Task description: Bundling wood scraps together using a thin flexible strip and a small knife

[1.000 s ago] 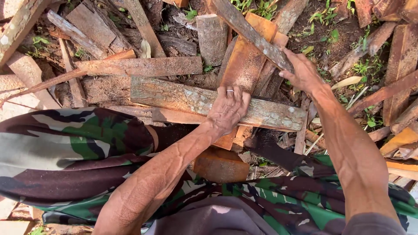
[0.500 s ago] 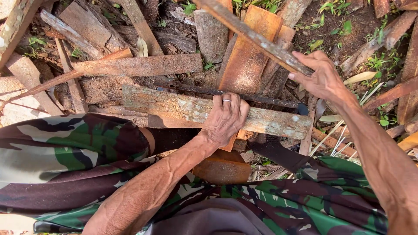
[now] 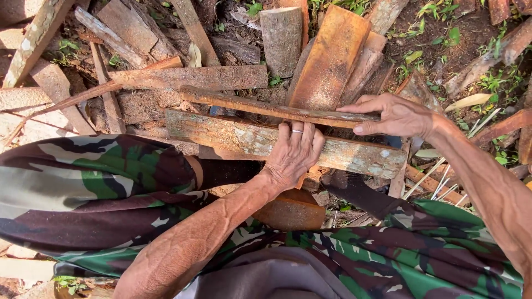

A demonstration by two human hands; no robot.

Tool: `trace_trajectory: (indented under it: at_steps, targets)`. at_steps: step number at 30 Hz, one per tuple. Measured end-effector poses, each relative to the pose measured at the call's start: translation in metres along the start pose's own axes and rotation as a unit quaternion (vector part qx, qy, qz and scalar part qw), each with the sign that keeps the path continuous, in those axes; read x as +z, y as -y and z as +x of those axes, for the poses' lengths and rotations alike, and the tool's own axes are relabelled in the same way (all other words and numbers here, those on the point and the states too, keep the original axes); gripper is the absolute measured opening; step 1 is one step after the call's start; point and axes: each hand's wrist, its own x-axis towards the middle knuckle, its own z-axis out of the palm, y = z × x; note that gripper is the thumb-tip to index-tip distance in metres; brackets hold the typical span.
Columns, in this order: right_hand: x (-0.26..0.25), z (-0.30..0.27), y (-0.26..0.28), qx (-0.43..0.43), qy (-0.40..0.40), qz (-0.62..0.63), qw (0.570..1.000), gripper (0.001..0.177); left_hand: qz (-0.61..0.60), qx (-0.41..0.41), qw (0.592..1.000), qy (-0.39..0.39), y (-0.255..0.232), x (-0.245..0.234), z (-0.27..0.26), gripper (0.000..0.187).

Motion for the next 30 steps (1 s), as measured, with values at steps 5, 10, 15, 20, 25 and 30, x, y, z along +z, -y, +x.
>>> trace_trajectory:
  at_steps: [5,10,15,20,25,30]
  targets:
    - [0.002,0.0,0.009,0.039,0.015,-0.038,0.998,0.061,0.028,-0.032,0.997,-0.057,0.002,-0.011,-0.005,0.032]
    - [0.003,0.001,0.01,0.088,-0.008,-0.043,0.995,0.052,0.019,-0.052,0.994,-0.09,0.001,0.003,-0.001,0.042]
    - [0.005,0.007,0.007,0.014,0.026,-0.018,0.999,0.063,-0.021,-0.024,0.999,-0.042,-0.006,0.029,0.004,0.039]
    - [0.008,0.011,0.025,-0.002,0.052,-0.029,0.998,0.065,-0.015,-0.025,0.999,-0.026,-0.003,0.026,0.001,0.04]
    - [0.013,0.005,0.021,0.007,0.054,-0.038,0.998,0.066,0.024,-0.007,1.0,-0.005,0.006,-0.007,0.0,0.041]
    - [0.012,0.011,0.014,-0.009,0.106,-0.069,0.992,0.06,0.108,-0.023,0.994,-0.01,0.012,-0.049,0.001,0.038]
